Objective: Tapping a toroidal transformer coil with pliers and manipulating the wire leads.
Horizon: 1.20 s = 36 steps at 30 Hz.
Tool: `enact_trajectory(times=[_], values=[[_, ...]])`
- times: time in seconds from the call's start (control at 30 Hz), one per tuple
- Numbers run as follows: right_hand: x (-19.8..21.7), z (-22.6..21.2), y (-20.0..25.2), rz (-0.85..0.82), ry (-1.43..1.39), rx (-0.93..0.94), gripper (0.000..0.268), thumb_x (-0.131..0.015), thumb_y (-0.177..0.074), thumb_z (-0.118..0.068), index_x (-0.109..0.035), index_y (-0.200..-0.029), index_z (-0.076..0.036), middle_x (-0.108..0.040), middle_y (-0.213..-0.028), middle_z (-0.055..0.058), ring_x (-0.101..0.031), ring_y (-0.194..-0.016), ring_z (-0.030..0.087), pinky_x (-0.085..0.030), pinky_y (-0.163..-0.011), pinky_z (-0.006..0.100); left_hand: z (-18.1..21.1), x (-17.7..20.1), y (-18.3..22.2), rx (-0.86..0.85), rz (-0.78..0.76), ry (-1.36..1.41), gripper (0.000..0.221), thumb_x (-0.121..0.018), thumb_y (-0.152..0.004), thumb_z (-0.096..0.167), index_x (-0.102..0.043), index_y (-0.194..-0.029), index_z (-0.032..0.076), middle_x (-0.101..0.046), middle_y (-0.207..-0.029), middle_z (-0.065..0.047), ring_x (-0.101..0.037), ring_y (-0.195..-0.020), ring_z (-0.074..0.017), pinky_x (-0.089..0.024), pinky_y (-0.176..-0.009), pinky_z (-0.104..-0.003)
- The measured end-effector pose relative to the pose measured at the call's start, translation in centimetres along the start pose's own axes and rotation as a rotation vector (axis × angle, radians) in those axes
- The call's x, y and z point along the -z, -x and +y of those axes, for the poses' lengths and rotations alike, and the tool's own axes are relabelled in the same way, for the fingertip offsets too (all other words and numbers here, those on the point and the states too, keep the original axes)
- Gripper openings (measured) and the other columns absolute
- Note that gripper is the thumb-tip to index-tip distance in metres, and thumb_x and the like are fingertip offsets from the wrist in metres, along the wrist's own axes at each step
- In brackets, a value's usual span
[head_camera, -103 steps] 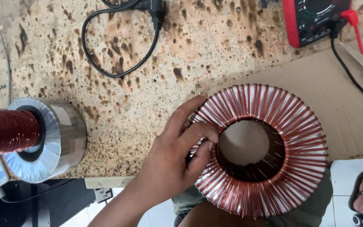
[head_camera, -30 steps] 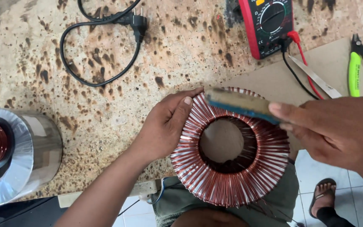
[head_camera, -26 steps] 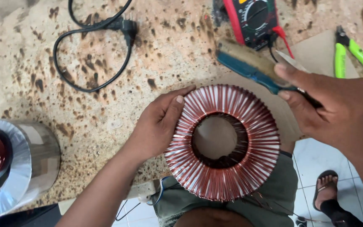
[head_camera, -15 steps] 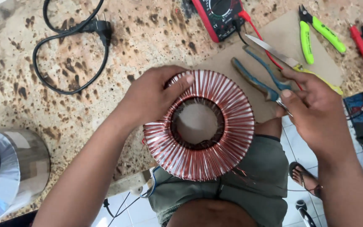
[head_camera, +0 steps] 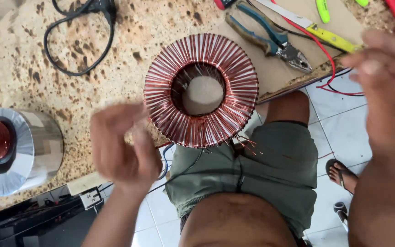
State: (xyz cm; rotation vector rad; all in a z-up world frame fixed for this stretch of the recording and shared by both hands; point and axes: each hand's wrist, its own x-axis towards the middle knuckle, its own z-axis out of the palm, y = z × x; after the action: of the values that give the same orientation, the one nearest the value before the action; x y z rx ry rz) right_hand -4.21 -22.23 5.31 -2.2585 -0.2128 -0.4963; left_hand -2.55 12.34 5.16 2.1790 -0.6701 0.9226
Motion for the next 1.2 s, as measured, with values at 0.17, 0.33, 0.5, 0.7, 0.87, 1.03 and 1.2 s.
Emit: enact_trajectory(times=[0.17, 0.33, 0.5, 0.7, 0.87, 1.03, 1.2], values=[[-1.5, -1.3, 11.9, 0.373, -0.115, -0.364, 0.06, -0.023, -0.128, -0.039, -0.049, -0.097, 0.006, -0.05, -0.09, 0.016, -0.051, -0.08, 0.026, -0.038, -0.08, 0.036, 7.6, -0.4, 6.9, 0.094, -0.13, 0.298, 0.031, -0.047, -0.103, 0.02, -0.068, -0.09, 0.0, -0.068, -0.082, -0.016, -0.065, -0.068, -0.0267, -0.052, -0.061, -0.033], [-5.6, -4.9, 14.9, 0.08, -0.434, -0.176, 0.024, -0.056, -0.098, -0.017, -0.068, -0.095, 0.003, -0.072, -0.073, 0.013, -0.064, -0.056, 0.018, -0.051, -0.059, 0.027, 10.3, -3.8, 11.1, 0.993, -0.396, 0.647, 0.034, -0.061, -0.1, 0.028, -0.072, -0.122, 0.004, -0.081, -0.104, -0.008, -0.072, -0.089, -0.0077, -0.059, -0.081, -0.024], [-6.8, -5.0, 16.5, 0.053, -0.353, -0.218, 0.024, -0.055, -0.102, -0.02, -0.071, -0.096, -0.002, -0.072, -0.076, 0.009, -0.063, -0.056, 0.015, -0.051, -0.055, 0.023, 11.1, -5.6, 8.8, 1.279, -0.289, 0.926, 0.034, -0.058, -0.1, 0.026, -0.07, -0.124, 0.005, -0.08, -0.104, -0.01, -0.076, -0.082, -0.0151, -0.056, -0.061, -0.023], [-3.9, -2.7, 12.6, 0.375, -0.373, -0.182, 0.028, -0.052, -0.105, -0.016, -0.064, -0.104, 0.009, -0.065, -0.079, 0.021, -0.061, -0.06, 0.022, -0.051, -0.056, 0.029, 11.2, -7.3, 5.9, 1.518, -0.194, 1.084, 0.035, -0.063, -0.095, 0.027, -0.073, -0.117, 0.001, -0.08, -0.103, -0.019, -0.077, -0.084, -0.0262, -0.058, -0.057, -0.03], [-1.6, 2.1, 3.4, 0.328, -0.227, -0.224, 0.033, -0.058, -0.113, -0.023, -0.068, -0.121, 0.007, -0.068, -0.095, 0.016, -0.066, -0.083, 0.019, -0.054, -0.066, 0.028, 10.8, -8.6, 6.4, 1.629, -0.115, 1.165, 0.023, -0.069, -0.093, 0.023, -0.073, -0.105, 0.004, -0.079, -0.097, -0.018, -0.077, -0.084, -0.0287, -0.057, -0.053, -0.034], [-3.0, 11.0, -5.2, 0.204, 0.342, 0.25, 0.026, -0.067, -0.093, 0.005, -0.068, -0.118, 0.001, -0.066, -0.112, 0.021, -0.059, -0.104, 0.042, -0.045, -0.094, 0.048, 10.2, -8.8, 6.6, 1.612, -0.185, 1.169, 0.022, -0.069, -0.093, 0.024, -0.072, -0.098, 0.003, -0.079, -0.095, -0.015, -0.074, -0.078, -0.0259, -0.057, -0.057, -0.034], [-7.4, 16.4, -8.3, 0.139, 0.487, 0.19, 0.028, -0.073, -0.079, -0.023, -0.074, -0.106, -0.017, -0.066, -0.092, 0.013, -0.061, -0.088, 0.038, -0.047, -0.076, 0.049, 4.4, -17.8, 16.8, 1.505, -0.097, 1.049, 0.026, -0.064, -0.097, 0.019, -0.071, -0.104, -0.004, -0.077, -0.085, -0.025, -0.069, -0.06, -0.0324, -0.056, -0.052, -0.038]])
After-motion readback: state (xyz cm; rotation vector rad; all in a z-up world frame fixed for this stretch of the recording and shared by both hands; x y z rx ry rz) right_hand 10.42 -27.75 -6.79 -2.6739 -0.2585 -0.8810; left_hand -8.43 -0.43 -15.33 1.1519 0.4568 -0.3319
